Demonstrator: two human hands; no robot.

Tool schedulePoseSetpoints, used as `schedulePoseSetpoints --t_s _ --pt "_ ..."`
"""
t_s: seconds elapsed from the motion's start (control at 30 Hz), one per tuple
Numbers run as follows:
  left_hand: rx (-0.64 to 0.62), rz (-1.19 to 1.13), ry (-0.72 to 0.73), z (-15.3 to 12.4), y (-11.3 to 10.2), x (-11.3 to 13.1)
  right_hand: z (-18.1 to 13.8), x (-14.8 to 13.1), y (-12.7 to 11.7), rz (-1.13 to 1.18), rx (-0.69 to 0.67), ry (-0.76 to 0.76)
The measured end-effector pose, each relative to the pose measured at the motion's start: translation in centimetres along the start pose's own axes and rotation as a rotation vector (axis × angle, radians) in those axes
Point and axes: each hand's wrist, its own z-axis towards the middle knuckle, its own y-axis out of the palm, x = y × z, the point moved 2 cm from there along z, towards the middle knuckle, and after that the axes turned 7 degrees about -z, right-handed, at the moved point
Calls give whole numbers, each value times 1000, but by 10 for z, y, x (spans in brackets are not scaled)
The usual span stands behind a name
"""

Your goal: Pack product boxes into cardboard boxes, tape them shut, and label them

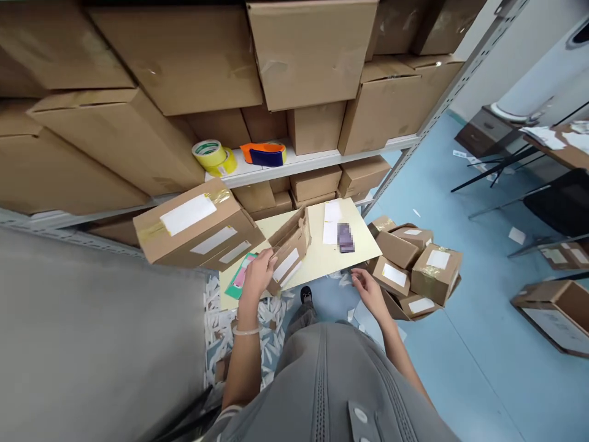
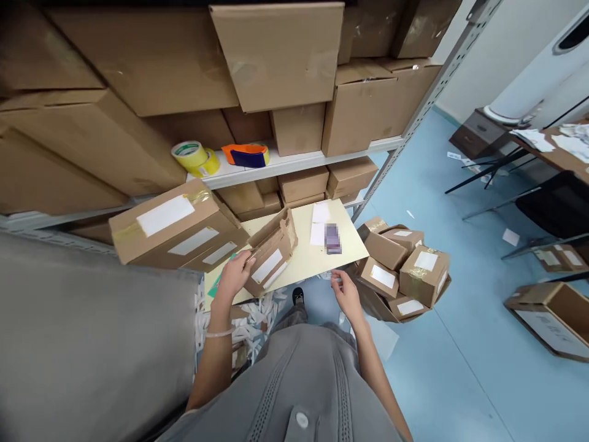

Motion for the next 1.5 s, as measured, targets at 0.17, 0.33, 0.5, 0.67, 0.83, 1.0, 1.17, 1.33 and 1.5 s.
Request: schedulePoseSetpoints --t_s 0.17,0.33,0.5,0.67,0.83,1.0,1.17,1.33,1.5 --pt "-83 97 182 40 13 -12 45 -10 13 -43 -5 89" --pt "-62 126 286 36 27 -26 106 -27 27 -66 -32 158" --pt "31 81 175 16 39 -37 165 -52 57 -78 -158 340" --pt "27 26 12 3 47 -42 187 -73 91 -89 -328 368" --pt "-50 -184 -175 4 44 -41 199 -79 99 -126 -374 374" --pt "-87 -344 -411 23 47 -50 210 -76 96 -277 -473 291" --pt "-135 -338 -405 45 70 -68 207 -79 94 -425 -529 185" --pt "-94 -360 -352 51 90 -91 199 -87 86 -634 -501 86" --pt "32 -499 -294 57 81 -98 195 -95 79 -825 -500 -24"
